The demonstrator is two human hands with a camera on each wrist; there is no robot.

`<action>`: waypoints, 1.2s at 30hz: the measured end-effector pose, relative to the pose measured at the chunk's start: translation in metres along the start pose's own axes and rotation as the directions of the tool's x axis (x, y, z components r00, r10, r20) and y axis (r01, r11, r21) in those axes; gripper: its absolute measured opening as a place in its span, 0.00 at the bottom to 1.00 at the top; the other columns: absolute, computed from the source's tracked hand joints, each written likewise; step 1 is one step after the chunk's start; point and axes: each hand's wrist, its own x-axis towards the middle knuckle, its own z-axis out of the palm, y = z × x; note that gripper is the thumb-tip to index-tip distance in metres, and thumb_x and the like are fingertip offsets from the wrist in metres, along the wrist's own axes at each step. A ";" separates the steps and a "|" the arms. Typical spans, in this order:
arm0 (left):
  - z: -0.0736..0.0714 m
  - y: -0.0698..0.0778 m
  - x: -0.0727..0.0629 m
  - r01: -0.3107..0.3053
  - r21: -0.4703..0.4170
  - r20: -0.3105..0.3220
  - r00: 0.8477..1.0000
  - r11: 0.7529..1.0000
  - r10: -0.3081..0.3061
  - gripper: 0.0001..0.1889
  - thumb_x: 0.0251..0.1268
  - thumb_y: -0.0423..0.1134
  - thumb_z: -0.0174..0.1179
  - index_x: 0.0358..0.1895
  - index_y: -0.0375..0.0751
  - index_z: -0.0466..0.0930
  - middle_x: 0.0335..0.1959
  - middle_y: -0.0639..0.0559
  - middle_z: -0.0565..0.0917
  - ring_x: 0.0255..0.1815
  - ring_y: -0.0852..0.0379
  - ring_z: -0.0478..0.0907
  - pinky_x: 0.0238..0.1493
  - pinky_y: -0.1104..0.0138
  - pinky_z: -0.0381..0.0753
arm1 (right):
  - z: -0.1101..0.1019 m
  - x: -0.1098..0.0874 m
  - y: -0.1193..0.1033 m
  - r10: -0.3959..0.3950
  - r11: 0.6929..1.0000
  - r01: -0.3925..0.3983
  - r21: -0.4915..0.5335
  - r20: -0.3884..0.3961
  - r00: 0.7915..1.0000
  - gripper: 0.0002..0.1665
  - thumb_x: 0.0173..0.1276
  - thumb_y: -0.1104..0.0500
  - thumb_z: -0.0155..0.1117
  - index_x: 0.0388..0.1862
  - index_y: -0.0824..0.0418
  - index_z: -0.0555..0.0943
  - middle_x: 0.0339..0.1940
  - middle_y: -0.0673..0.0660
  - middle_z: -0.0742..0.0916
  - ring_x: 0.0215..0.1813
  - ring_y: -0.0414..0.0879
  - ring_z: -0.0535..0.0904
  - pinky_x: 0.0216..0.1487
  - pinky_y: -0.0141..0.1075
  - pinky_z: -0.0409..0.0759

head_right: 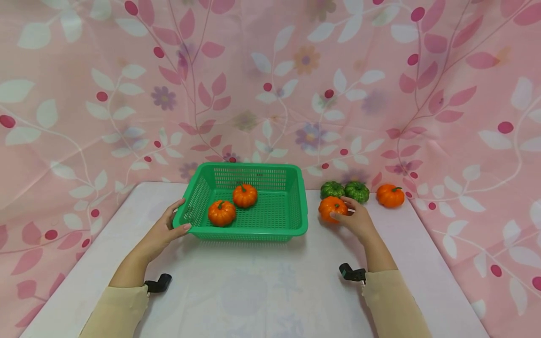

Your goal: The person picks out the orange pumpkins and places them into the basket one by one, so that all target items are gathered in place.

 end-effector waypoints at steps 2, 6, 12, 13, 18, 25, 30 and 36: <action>0.000 0.000 0.001 -0.003 -0.002 0.002 1.000 1.000 0.003 0.47 0.70 0.43 0.64 0.82 0.60 0.39 0.80 0.37 0.50 0.76 0.37 0.56 0.71 0.41 0.59 | -0.002 -0.003 -0.003 -0.011 1.000 0.011 -0.004 0.002 1.000 0.51 0.67 0.43 0.69 0.80 0.60 0.57 0.76 0.72 0.62 0.72 0.70 0.62 0.67 0.60 0.67; 0.000 0.000 0.001 -0.004 0.005 0.002 1.000 1.000 0.004 0.46 0.71 0.42 0.62 0.82 0.59 0.39 0.80 0.37 0.51 0.75 0.38 0.57 0.70 0.41 0.60 | -0.006 -0.007 -0.009 -0.020 1.000 0.020 0.001 0.007 1.000 0.52 0.67 0.42 0.69 0.81 0.59 0.56 0.76 0.72 0.61 0.72 0.70 0.61 0.67 0.60 0.68; -0.001 -0.001 0.001 -0.003 0.004 0.002 1.000 1.000 0.003 0.46 0.71 0.41 0.62 0.82 0.60 0.39 0.80 0.37 0.50 0.76 0.37 0.56 0.71 0.41 0.59 | -0.011 -0.013 -0.020 -0.024 1.000 0.024 -0.002 0.006 1.000 0.53 0.66 0.41 0.70 0.81 0.58 0.56 0.76 0.71 0.62 0.72 0.70 0.62 0.65 0.60 0.70; -0.001 0.000 0.001 -0.004 0.002 0.001 1.000 1.000 0.004 0.46 0.71 0.41 0.62 0.82 0.60 0.39 0.80 0.37 0.50 0.76 0.37 0.56 0.71 0.41 0.59 | -0.012 -0.014 -0.022 -0.027 1.000 0.027 0.001 0.006 1.000 0.53 0.66 0.41 0.70 0.81 0.59 0.56 0.75 0.71 0.62 0.72 0.70 0.62 0.65 0.60 0.70; -0.001 0.000 0.000 -0.012 -0.018 0.011 1.000 1.000 0.012 0.47 0.70 0.43 0.63 0.82 0.60 0.39 0.79 0.36 0.50 0.75 0.37 0.58 0.71 0.41 0.59 | -0.015 -0.019 -0.031 -0.042 0.999 0.042 0.010 0.005 0.999 0.53 0.67 0.42 0.70 0.81 0.59 0.56 0.75 0.71 0.63 0.72 0.70 0.62 0.66 0.60 0.69; -0.001 -0.001 -0.001 -0.016 -0.027 0.015 1.000 1.000 0.016 0.47 0.70 0.43 0.64 0.82 0.59 0.39 0.79 0.36 0.50 0.75 0.37 0.58 0.71 0.41 0.58 | -0.018 -0.024 -0.043 -0.064 0.998 0.064 -0.009 -0.003 0.998 0.52 0.66 0.41 0.70 0.80 0.59 0.57 0.76 0.70 0.65 0.72 0.70 0.62 0.66 0.62 0.68; -0.001 -0.001 0.000 -0.022 -0.024 0.017 1.000 0.999 0.023 0.47 0.70 0.43 0.64 0.82 0.59 0.39 0.80 0.36 0.50 0.75 0.37 0.58 0.70 0.41 0.59 | -0.020 -0.027 -0.051 -0.072 0.997 0.072 -0.008 0.006 0.997 0.52 0.66 0.41 0.70 0.80 0.57 0.58 0.76 0.68 0.65 0.71 0.69 0.63 0.65 0.61 0.69; -0.001 -0.001 0.000 -0.021 -0.021 0.015 1.000 1.000 0.021 0.47 0.70 0.44 0.63 0.82 0.59 0.39 0.80 0.36 0.49 0.75 0.37 0.58 0.70 0.41 0.60 | -0.019 -0.031 -0.061 -0.104 0.995 0.104 0.004 0.012 0.995 0.49 0.66 0.43 0.70 0.80 0.56 0.59 0.75 0.68 0.66 0.70 0.69 0.64 0.64 0.61 0.71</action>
